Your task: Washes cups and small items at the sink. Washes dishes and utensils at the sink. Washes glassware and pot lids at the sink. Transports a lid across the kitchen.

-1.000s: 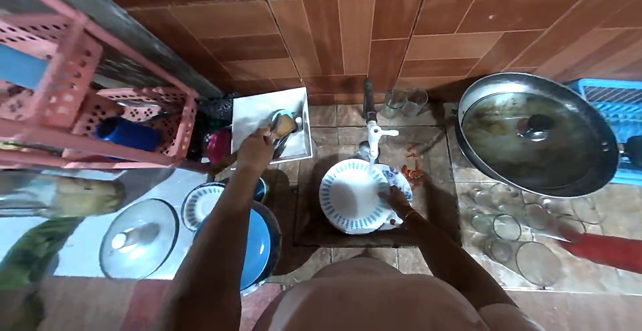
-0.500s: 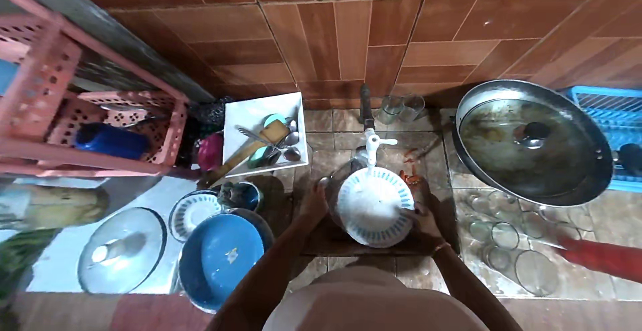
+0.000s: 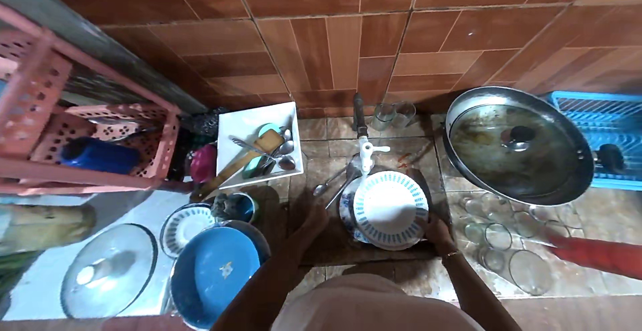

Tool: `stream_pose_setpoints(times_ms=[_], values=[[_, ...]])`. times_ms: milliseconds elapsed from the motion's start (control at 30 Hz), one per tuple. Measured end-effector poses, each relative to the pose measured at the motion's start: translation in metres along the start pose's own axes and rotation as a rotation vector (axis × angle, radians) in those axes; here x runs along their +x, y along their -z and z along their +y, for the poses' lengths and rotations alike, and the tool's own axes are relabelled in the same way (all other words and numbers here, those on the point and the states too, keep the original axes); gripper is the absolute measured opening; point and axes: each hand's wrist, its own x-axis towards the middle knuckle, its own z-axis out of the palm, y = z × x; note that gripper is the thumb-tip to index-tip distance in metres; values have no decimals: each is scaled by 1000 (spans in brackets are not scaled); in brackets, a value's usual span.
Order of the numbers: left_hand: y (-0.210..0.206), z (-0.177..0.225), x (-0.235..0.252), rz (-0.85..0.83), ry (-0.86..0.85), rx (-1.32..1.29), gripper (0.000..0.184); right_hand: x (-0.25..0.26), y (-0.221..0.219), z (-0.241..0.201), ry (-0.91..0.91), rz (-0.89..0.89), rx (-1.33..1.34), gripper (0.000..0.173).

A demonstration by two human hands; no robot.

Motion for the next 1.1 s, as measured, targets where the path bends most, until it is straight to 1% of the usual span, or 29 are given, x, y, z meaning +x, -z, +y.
stream_pose_setpoints(times_ms=[67, 100, 133, 167, 233, 333, 400, 433, 500, 533, 633, 700, 767, 800, 833, 900, 933, 967, 1000, 1033, 1100], values=[[19, 10, -22, -59, -16, -26, 49, -14, 6, -21, 26, 8, -272, 62], [25, 12, -32, -80, -21, -59, 48, -21, 7, -33, 65, 41, -389, 66], [29, 12, -42, -87, -34, -112, 47, -26, 5, -45, 127, 69, -451, 67], [30, 9, -50, -86, -52, -174, 47, -29, 2, -58, 211, 83, -462, 66], [34, 6, -64, -89, -68, -245, 47, -32, -12, -87, 436, 60, -430, 60], [43, 11, -84, -104, -60, -204, 45, -38, -45, -130, 826, 26, -407, 56], [49, 14, -99, -113, -59, -163, 43, -39, -61, -157, 982, -26, -480, 63], [52, 14, -108, -106, -71, -134, 43, -37, -66, -168, 1009, -71, -549, 68], [56, 9, -126, -99, -84, -103, 42, -28, -67, -188, 979, -173, -686, 70], [56, 3, -134, -94, -86, -119, 42, -20, -65, -195, 968, -192, -730, 68], [47, -24, -151, -108, -56, -275, 42, -2, -58, -207, 971, -141, -819, 61], [38, -39, -159, -146, -55, -487, 39, 8, -55, -212, 930, -104, -762, 58], [28, -51, -161, -254, -50, -809, 32, 16, -56, -217, 880, -170, -552, 55], [24, -56, -161, -334, -35, -951, 28, 20, -58, -217, 870, -226, -385, 52], [20, -62, -158, -410, -25, -1049, 25, 23, -61, -216, 844, -298, -159, 46], [13, -73, -151, -504, -34, -1187, 22, 19, -69, -213, 699, -387, 387, 35], [10, -76, -149, -528, -31, -1254, 23, 14, -74, -212, 605, -395, 645, 34], [8, -79, -146, -550, -27, -1311, 26, 8, -76, -214, 526, -398, 800, 37], [7, -80, -144, -563, -22, -1356, 28, 1, -78, -216, 480, -394, 849, 40], [7, -79, -143, -573, -19, -1386, 29, -6, -80, -217, 475, -381, 796, 43], [13, -74, -144, -606, -26, -1404, 28, -17, -86, -219, 557, -320, 559, 53]])
